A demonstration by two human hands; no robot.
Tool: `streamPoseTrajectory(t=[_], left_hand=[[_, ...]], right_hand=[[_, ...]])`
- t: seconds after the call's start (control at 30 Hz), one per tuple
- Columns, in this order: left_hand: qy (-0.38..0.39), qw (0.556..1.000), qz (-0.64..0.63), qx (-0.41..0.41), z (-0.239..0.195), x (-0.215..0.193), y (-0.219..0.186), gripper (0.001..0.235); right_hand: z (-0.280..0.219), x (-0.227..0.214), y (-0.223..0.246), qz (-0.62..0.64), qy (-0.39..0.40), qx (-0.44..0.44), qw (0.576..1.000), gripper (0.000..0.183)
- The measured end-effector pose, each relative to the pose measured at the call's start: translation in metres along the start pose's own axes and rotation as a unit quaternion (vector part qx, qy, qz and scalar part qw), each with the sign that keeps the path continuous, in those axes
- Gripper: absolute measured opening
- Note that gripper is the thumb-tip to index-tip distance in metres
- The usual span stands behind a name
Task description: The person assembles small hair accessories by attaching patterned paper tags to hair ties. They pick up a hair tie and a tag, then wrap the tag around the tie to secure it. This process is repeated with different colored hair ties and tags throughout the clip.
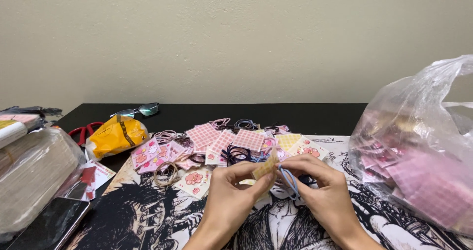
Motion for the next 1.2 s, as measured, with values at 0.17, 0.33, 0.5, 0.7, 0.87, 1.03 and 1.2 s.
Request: streamPoseTrajectory(t=[0.17, 0.33, 0.5, 0.7, 0.87, 1.03, 1.2], left_hand=[[0.016, 1.000, 0.022, 0.001, -0.004, 0.005, -0.003, 0.030], [0.029, 0.997, 0.059, 0.034, -0.002, 0.007, 0.000, 0.023], [0.034, 0.993, 0.085, 0.078, -0.002, 0.012, -0.003, 0.027], [0.022, 0.981, 0.136, 0.137, -0.006, 0.013, -0.004, 0.027], [0.032, 0.960, 0.184, 0.210, -0.010, 0.017, -0.004, 0.029], [0.040, 0.947, 0.205, 0.244, -0.016, 0.021, -0.011, 0.025], [0.027, 0.954, 0.192, 0.227, -0.014, 0.019, -0.008, 0.022]], right_hand=[[0.001, -0.001, 0.000, 0.011, -0.009, 0.015, 1.000, 0.023], [0.001, -0.001, -0.004, 0.016, -0.016, 0.005, 1.000, 0.017], [0.001, -0.004, -0.011, 0.026, -0.028, 0.050, 0.998, 0.022], [0.000, -0.004, -0.007, 0.011, -0.022, 0.064, 0.998, 0.023], [-0.001, -0.002, -0.015, 0.028, -0.017, 0.079, 0.996, 0.021], [0.000, -0.004, -0.018, 0.040, -0.020, 0.123, 0.991, 0.027], [-0.001, -0.005, -0.030, 0.060, -0.027, 0.100, 0.993, 0.028]])
Point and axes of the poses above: each hand's wrist, its own z-axis towards the middle knuckle, its own x-axis out of the palm, y = z × x, the point moved 7 cm from there along z, towards the middle knuckle, and after that the axes turned 11 degrees about y, right-handed, at the moved point
